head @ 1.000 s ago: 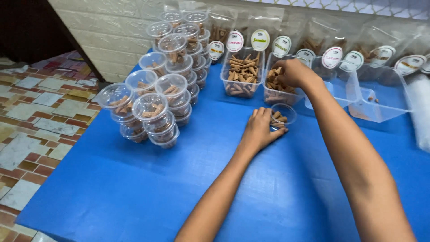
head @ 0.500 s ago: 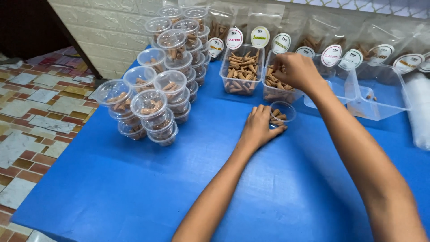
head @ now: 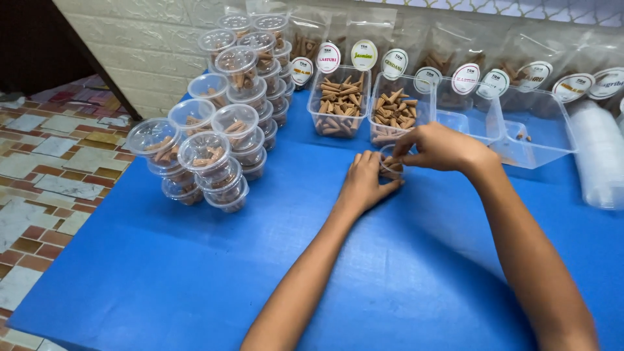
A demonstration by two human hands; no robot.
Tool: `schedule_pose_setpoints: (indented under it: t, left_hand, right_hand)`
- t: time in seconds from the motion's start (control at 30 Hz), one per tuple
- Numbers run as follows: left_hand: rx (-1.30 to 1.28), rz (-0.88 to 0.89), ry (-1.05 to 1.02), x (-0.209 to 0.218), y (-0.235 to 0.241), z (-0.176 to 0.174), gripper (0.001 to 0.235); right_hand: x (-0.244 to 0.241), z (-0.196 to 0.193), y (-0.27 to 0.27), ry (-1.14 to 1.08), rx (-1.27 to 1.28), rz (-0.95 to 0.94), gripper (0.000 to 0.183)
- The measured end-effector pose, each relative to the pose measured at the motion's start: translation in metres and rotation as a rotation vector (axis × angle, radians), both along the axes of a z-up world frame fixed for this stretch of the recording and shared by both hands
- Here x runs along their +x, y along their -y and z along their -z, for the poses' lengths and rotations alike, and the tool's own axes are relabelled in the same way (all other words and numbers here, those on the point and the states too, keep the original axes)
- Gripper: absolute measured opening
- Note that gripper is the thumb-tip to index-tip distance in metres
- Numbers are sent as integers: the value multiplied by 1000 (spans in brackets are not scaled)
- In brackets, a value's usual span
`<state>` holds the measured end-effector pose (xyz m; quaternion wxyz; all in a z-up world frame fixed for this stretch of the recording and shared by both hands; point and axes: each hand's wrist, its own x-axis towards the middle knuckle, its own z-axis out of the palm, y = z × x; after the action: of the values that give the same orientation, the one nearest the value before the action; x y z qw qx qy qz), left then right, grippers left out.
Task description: Filling small plastic cups with incense cones from larger bins and stacking the filled containers.
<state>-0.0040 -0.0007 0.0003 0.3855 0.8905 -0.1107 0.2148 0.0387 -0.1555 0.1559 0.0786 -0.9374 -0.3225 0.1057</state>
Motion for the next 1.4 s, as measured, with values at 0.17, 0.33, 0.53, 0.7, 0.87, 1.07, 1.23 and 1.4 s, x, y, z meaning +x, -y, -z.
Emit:
schedule_pose_setpoints:
  t: [0.17,0.33,0.53,0.7,0.87,1.07,1.23,1.4]
  left_hand:
    - [0,-3,11,1,0,-2,57]
    - [1,-5,16,4,0,3,57]
    - [-9,-10,-1,4,1,4,56]
    - [15,7,-4,4,0,1,55]
    - [123,103,-13,-9,11,-13,59]
    - [159,248,-79,-20,88,-20,60]
    - [151,351,-75,-5,173,-20,54]
    - [169,385,-183,11,239,-31,55]
  right_hand:
    - [-3,2,-2,-23,-36,6,23]
    - [12,22,1,-4,-24,-17,25]
    - [24,45,-1,33,-25,-7,19]
    - [16,42,2,25,9,6,20]
    - [-33,28,32,16,60,43,23]
    - [-82,7,110,-59,85,169,22]
    - [-90,13,191,-20,127,256,22]
    - [-84,30,268,337,-8,295,25]
